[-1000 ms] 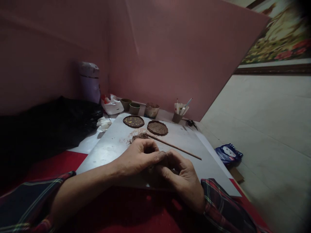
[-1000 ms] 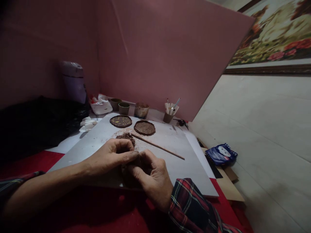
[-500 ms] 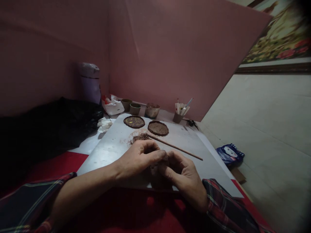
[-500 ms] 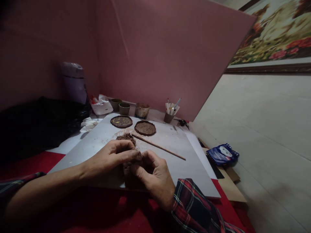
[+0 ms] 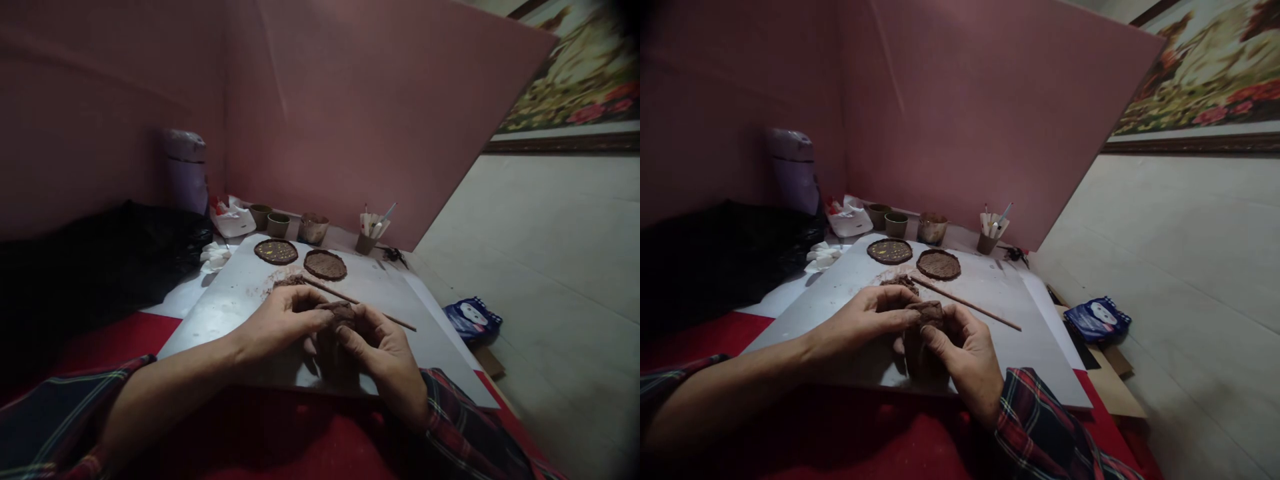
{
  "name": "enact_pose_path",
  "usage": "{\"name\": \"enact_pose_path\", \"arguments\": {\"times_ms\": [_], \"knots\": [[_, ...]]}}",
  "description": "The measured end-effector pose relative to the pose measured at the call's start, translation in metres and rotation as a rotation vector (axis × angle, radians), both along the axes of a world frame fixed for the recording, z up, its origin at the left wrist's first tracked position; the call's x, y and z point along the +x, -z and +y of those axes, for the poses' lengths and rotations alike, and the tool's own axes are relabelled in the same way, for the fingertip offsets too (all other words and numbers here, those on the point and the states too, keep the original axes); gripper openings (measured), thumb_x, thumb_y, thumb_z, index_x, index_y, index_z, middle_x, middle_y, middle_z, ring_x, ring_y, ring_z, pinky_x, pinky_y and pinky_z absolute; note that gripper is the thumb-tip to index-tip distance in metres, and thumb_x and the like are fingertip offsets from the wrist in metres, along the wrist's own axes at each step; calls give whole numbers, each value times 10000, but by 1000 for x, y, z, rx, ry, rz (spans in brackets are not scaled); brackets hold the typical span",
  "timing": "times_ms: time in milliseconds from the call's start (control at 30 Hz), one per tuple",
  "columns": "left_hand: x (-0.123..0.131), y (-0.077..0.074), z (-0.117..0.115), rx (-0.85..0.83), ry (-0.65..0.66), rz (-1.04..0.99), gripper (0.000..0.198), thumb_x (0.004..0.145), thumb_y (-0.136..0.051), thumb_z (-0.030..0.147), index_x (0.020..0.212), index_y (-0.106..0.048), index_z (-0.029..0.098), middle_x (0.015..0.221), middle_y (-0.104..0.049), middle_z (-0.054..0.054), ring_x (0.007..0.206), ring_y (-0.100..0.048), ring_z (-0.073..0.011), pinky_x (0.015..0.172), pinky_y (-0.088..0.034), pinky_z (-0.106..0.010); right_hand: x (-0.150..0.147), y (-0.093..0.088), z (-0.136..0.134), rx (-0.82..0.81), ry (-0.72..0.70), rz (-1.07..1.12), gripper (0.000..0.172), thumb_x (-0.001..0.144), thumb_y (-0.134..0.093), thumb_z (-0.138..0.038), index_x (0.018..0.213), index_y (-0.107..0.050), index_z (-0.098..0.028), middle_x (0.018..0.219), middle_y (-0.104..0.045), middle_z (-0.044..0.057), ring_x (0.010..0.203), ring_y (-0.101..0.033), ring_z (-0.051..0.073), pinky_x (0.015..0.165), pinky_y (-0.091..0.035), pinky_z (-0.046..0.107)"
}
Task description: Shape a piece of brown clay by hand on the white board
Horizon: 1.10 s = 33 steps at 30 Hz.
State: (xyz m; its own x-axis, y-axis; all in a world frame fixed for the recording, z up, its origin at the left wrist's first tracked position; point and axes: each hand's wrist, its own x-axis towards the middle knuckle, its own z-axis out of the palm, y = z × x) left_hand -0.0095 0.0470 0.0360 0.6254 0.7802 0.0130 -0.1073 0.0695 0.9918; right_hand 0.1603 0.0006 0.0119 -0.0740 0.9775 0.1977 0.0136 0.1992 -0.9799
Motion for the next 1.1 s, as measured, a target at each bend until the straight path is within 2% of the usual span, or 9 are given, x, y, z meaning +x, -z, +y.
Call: {"name": "enact_pose_path", "arguments": {"times_ms": [100, 200, 367, 500, 700, 900, 1100], "knots": [[0, 2, 0, -14, -6, 57, 302, 708, -727, 382, 724, -579, 119, 569, -606, -6, 515, -567, -109, 520, -451, -222, 0, 0, -1, 6, 3, 4, 275, 764, -724, -405, 891, -628, -181, 865, -702, 33, 787, -649, 150, 710, -522, 254], [1, 2, 0, -16, -2, 62, 259, 708, -714, 325, 681, -548, 128, 554, -604, -3, 516, -567, -101, 512, -436, -206, 0, 1, 0, 2, 3, 0, 269, 761, -728, -402, 876, -631, -179, 851, -702, 30, 761, -645, 141, 692, -516, 241], [0, -1, 0, 2, 10, 69, 164, 717, -660, 265, 702, -582, 122, 559, -606, -3, 515, -568, -100, 550, -467, -223, 3, 3, 3, -3, 5, 27, 274, 771, -719, -401, 915, -644, -180, 877, -705, 31, 784, -648, 140, 712, -516, 238], [-2, -3, 1, 16, 18, 74, 191, 742, -631, 308, 731, -607, 119, 589, -617, -19, 530, -578, -121, 556, -479, -250, 4, 3, 3, 15, 5, 33, 237, 780, -713, -384, 882, -638, -184, 840, -698, 17, 763, -645, 133, 690, -514, 228], [-1, -1, 1, 108, -26, 89, 273, 746, -662, 394, 760, -625, 124, 629, -614, -14, 571, -567, -123, 537, -446, -229, -1, 2, 2, 8, -20, 9, 242, 776, -716, -387, 857, -621, -180, 809, -695, 14, 741, -636, 130, 679, -503, 227], [1, 1, 1, 214, -120, 118, 250, 750, -662, 373, 747, -636, 124, 693, -635, -25, 643, -572, -125, 579, -439, -221, -9, 1, -1, 15, -29, -62, 260, 767, -718, -399, 808, -610, -166, 754, -644, -2, 712, -585, 118, 650, -465, 221], [2, 2, 0, 159, -114, 87, 219, 730, -671, 338, 715, -618, 126, 662, -623, -22, 608, -554, -117, 567, -431, -222, -9, 0, -4, 11, -19, -120, 284, 772, -705, -420, 798, -598, -158, 762, -635, 4, 714, -571, 126, 654, -452, 235]]}}
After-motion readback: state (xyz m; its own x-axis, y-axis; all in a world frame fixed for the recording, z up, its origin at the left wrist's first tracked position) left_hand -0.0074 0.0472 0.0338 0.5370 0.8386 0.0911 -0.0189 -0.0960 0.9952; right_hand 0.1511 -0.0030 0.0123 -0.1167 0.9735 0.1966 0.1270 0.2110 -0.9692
